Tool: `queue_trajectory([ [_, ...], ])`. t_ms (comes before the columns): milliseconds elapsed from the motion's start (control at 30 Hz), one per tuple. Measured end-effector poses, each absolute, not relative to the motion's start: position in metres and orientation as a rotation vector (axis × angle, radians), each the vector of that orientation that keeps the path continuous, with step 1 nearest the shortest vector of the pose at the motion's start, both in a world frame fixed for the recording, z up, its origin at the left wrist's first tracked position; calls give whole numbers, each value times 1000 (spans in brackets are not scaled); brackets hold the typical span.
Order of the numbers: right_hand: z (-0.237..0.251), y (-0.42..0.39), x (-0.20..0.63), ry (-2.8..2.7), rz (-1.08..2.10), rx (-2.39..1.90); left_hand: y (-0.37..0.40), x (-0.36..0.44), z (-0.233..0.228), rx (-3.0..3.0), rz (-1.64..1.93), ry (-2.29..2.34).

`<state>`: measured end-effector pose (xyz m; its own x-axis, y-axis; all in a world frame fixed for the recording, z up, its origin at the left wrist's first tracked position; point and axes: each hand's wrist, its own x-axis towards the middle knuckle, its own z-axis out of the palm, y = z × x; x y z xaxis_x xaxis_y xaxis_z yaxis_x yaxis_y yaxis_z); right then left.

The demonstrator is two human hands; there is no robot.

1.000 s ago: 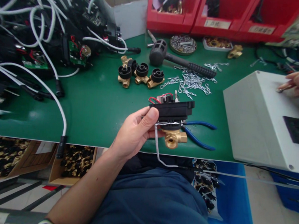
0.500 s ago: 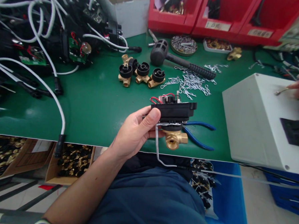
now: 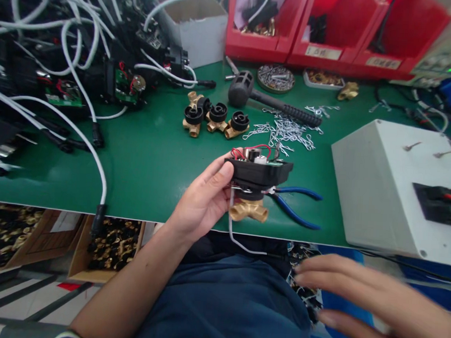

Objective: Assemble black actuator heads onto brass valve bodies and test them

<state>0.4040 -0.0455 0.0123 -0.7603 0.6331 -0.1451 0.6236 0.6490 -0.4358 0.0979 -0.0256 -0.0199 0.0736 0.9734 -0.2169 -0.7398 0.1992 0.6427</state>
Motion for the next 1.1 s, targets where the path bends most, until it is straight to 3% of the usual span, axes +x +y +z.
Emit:
queue_trajectory([
  [133,-53,-71,368,-2971,497,-1086,-26,96,-19,292,1297,592],
  [233,-81,-72,365,-3000,540,-1092,-26,95,-19,260,1315,593],
  [633,-100,-67,383,-2792,914,-1300,-28,94,-12,201,1384,774],
  [800,-74,-69,377,-2520,1075,-1255,-31,95,-10,273,1450,1000],
  [933,-15,-69,390,-2130,1113,-1295,-45,105,-11,401,1402,1078],
  [1100,69,-88,450,-1413,747,-1371,-76,129,-7,768,944,968],
])
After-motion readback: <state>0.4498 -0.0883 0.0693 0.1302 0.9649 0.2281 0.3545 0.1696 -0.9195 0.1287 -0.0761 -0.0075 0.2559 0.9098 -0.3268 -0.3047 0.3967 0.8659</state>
